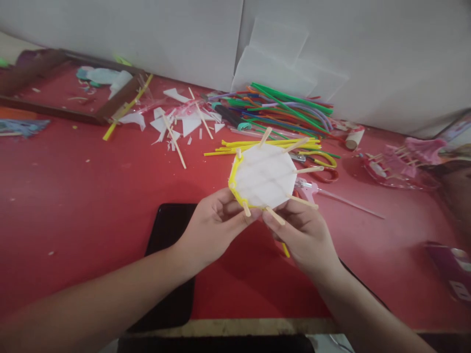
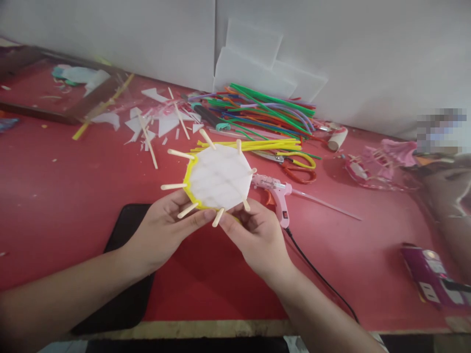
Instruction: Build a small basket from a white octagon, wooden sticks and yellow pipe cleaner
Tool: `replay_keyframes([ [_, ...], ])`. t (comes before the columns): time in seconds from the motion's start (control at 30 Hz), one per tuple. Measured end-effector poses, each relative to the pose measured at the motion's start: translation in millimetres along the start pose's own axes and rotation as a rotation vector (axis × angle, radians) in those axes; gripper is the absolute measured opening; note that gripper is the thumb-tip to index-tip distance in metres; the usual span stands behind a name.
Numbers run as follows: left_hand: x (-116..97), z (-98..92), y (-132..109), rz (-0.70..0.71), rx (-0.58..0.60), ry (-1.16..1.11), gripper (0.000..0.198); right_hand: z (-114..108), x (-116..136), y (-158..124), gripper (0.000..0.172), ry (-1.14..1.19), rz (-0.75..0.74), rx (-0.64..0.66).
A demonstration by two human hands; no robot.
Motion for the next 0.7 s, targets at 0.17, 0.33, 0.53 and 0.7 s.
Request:
replay_keyframes([
  [0.17, 3.5, -3.6, 1.3, -0.011, -0.030, -0.062, 0.032, -4.4, 7.2, -0.4, 0.016, -0.101, -0.036, -0.048],
  [0.33, 9.4, -5.0, 3.7, -0.030, -0.012, -0.107, 0.026, -8.6, 7.0, -1.8, 0.011, -0.140, -0.059, -0.080],
  [0.53, 10.5, -4.7, 4.5, -0.031, 0.005, -0.099, 0.024, -9.0, 8.3, -2.2, 0.011, -0.156, -0.069, -0.095],
  [0.7, 3.9, -3.0, 2.2, 0.004, -0.012, -0.035, 0.027, -7.2, 9.0, -1.9, 0.014, -0.176, -0.075, -0.076],
])
Point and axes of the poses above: each hand's wrist, its own y-axis towards the middle knuckle, its own z-axis out of the palm, x = y × z, the point moved 7 cm from there along y, towards the middle knuckle
